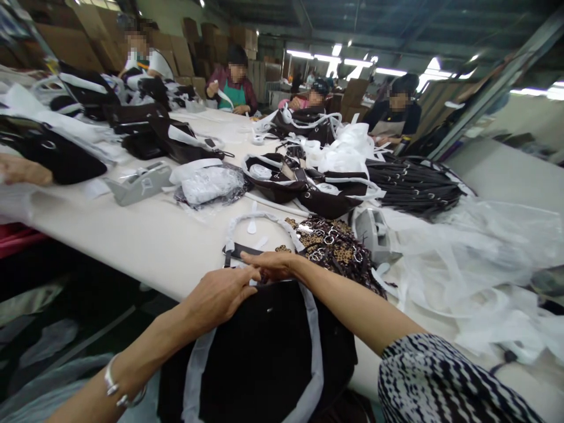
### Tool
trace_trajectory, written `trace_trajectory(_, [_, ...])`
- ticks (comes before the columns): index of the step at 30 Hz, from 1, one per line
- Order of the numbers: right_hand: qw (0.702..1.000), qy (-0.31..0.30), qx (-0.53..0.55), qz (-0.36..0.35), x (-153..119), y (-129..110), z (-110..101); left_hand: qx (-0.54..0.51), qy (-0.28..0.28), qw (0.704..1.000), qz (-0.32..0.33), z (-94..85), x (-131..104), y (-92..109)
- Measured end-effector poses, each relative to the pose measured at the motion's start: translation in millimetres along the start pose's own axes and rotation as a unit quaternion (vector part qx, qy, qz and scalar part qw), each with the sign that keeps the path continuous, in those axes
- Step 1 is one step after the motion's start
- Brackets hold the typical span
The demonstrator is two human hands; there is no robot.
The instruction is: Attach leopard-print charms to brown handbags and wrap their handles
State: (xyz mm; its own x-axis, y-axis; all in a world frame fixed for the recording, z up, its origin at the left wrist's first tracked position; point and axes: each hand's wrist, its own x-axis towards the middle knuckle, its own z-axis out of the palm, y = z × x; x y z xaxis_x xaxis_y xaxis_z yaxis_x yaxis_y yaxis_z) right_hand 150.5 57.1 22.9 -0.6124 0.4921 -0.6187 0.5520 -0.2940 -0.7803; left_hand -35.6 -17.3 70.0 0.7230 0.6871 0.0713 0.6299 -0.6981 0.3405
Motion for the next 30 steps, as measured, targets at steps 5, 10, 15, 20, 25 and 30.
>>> trace_trajectory(5, [0.996,-0.026,-0.083,-0.022,1,-8,10,-0.006,0.008,1.0,0.015,-9.0,0,6])
trace_trajectory(10, [0.991,-0.074,-0.114,0.009,-23,-27,-19,-0.025,0.052,0.998,-0.007,-33.4,1,-4])
trace_trajectory(15, [0.991,0.029,-0.128,-0.008,-61,-37,-54,0.053,0.045,0.996,-0.062,0.3,24,-49])
trace_trajectory(20, [0.978,0.02,-0.207,-0.017,-88,6,-51,0.053,0.036,0.997,-0.053,37.4,33,-65])
trace_trajectory(25, [0.977,0.158,-0.096,-0.11,-95,46,-50,-0.114,-0.018,0.992,0.054,19.4,-26,-36])
trace_trajectory(30, [0.943,0.292,-0.001,-0.161,-114,62,-48,-0.123,-0.059,0.983,0.122,34.9,-94,-15])
